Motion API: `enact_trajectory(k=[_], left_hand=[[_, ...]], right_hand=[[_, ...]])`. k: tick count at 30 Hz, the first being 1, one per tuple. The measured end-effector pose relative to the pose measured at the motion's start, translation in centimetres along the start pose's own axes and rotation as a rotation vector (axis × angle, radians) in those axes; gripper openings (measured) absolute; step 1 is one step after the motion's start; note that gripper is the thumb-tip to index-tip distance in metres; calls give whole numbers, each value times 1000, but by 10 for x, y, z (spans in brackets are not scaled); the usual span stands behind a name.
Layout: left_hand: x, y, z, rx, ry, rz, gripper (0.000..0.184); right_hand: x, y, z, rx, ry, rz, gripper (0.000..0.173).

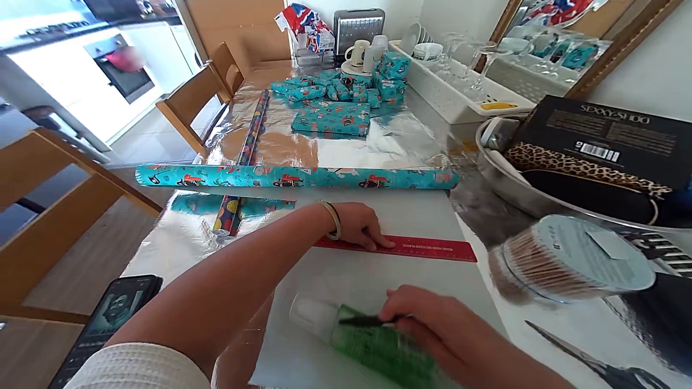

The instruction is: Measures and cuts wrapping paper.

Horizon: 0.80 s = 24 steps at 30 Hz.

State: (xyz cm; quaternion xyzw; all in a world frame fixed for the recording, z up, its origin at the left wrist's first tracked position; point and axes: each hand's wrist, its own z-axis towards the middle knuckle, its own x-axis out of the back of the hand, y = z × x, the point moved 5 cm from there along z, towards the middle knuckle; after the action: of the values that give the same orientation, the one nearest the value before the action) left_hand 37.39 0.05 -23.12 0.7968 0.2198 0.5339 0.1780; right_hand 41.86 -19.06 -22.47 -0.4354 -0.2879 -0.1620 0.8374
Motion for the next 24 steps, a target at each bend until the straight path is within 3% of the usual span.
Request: enact_trajectory(k=[7, 24], left_hand=[[1, -13, -17, 3, 22, -21, 32], [3, -31, -34, 53, 42, -23, 32]], right_hand=[[-18, 1, -6, 2, -95, -13, 21], [-19, 7, -3, -66, -78, -84, 17]])
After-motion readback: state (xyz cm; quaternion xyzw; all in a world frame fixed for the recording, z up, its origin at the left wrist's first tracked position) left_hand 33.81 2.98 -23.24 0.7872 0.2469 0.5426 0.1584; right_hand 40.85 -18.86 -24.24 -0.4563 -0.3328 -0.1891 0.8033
